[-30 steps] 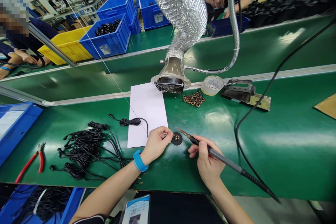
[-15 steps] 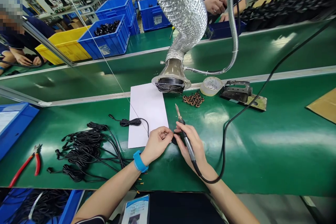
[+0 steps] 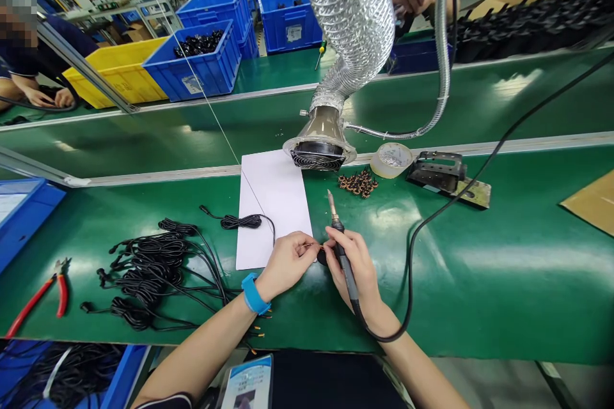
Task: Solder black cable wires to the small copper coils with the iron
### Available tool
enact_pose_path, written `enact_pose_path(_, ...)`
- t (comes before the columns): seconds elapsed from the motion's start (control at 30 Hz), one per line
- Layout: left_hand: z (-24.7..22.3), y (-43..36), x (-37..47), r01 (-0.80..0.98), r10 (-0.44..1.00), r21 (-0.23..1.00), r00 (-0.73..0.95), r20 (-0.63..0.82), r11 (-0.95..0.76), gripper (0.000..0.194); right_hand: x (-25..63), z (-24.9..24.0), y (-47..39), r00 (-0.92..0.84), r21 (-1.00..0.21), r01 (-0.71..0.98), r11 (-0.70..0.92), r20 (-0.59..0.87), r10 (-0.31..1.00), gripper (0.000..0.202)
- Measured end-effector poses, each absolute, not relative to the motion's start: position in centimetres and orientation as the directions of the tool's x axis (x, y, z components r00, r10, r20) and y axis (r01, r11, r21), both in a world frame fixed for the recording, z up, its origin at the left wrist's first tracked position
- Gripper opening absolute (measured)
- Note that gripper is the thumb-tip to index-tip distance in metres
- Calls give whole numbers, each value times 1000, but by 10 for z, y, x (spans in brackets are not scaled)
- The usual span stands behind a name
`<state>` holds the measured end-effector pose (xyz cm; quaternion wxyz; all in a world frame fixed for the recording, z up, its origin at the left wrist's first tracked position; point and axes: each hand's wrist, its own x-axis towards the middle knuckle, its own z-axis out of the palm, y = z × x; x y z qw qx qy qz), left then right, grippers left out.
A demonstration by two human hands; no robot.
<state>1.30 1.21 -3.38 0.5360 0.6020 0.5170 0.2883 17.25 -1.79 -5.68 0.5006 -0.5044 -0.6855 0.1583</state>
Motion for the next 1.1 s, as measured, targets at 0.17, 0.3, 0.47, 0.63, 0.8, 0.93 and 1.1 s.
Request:
enact_pose_path(0.17,-35,14,11,241,884,939,343,-317,244,27,172,-59,-23,60,-738,537,410,518,854,48)
enact_pose_path(0.3,-36,17,11,220,871,935,353,-342,278,29,170,-58,-25,55,-716,548,431,546,836,48)
enact_pose_path(0.47,-34,17,14,206,876,927,314,-365,313,32,170,-56,-25,35,-682,566,463,582,813,50)
enact_pose_path(0.63,-32,16,16,202,878,913,264,-399,354,31,179,-56,-33,162,-741,524,420,571,805,46)
enact_pose_path(0.8,-33,16,15,207,874,909,262,-409,363,30,194,-69,-61,367,-878,395,271,421,830,28)
enact_pose_path(0.93,-35,15,14,218,872,910,277,-403,351,27,200,-81,-79,446,-906,313,285,405,799,18)
enact_pose_path(1.1,-34,14,14,233,872,911,284,-399,341,28,200,-82,-80,376,-862,360,356,483,791,21)
